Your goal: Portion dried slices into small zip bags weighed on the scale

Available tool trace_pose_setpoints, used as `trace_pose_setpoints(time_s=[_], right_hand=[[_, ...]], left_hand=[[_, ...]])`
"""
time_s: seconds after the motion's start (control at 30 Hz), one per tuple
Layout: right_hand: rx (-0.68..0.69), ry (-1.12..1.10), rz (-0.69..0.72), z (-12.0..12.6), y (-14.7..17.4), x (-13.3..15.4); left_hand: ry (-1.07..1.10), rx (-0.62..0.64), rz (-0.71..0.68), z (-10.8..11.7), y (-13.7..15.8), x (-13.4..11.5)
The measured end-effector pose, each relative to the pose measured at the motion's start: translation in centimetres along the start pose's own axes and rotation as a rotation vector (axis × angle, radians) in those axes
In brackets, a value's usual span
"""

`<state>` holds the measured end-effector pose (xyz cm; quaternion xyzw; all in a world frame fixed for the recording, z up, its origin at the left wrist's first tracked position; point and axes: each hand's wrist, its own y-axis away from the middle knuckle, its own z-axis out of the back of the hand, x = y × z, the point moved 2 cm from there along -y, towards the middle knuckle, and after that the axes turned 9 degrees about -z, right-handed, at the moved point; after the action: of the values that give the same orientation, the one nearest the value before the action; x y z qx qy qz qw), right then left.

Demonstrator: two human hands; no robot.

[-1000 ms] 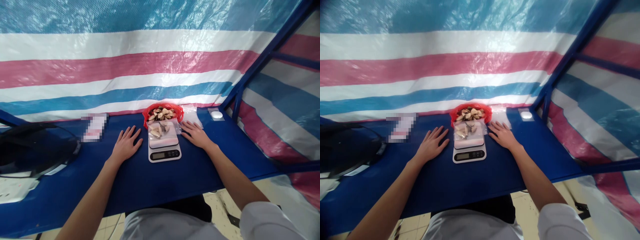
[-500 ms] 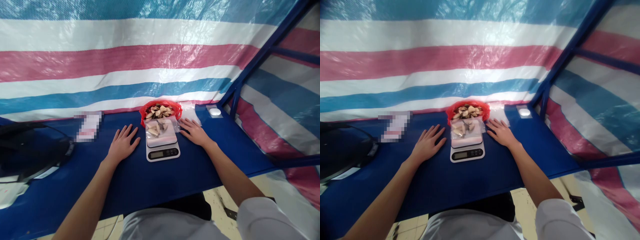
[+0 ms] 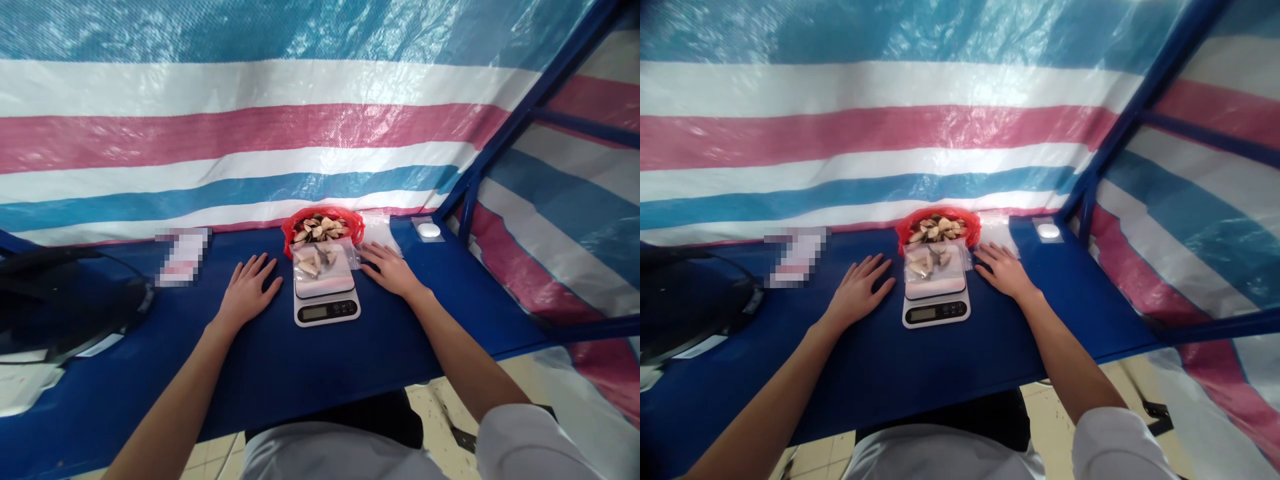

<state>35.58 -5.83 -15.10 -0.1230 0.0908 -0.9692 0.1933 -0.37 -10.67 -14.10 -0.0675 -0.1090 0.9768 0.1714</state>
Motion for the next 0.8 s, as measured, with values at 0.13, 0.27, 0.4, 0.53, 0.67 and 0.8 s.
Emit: trace_pose_setpoints(time_s=[0.13, 0.27, 0.4, 0.53, 0.67, 0.8], right_hand=[[-0.076, -0.020, 0.026, 0.9, -0.2, 0.5], [-0.169, -0.154, -0.022, 2.1, -0.3, 1.0], [-0.238, -0.415, -0.128, 3.0, -0.4, 2.2], [-0.191, -0.672, -0.256, 2.8, -0.9, 3.6], [-0.112, -0.974, -0.335, 1.7, -1.5, 4.4], [-0.113, -1.158, -0.407, 1.3, -2.2, 4.5]], left_hand=[[0.106, -0.081, 0.001, 0.2, -0.3, 0.2], [0.205, -0.163, -0.044, 1.4, -1.2, -0.5], [0.320, -0.211, -0.129, 2.9, -2.5, -2.2], [0.400, -0.188, -0.228, 3.4, -3.5, -4.0], [0.457, -0.161, -0.277, 3.0, -3.8, -4.9], [0.480, -0.121, -0.275, 2.7, -3.8, -5.1]])
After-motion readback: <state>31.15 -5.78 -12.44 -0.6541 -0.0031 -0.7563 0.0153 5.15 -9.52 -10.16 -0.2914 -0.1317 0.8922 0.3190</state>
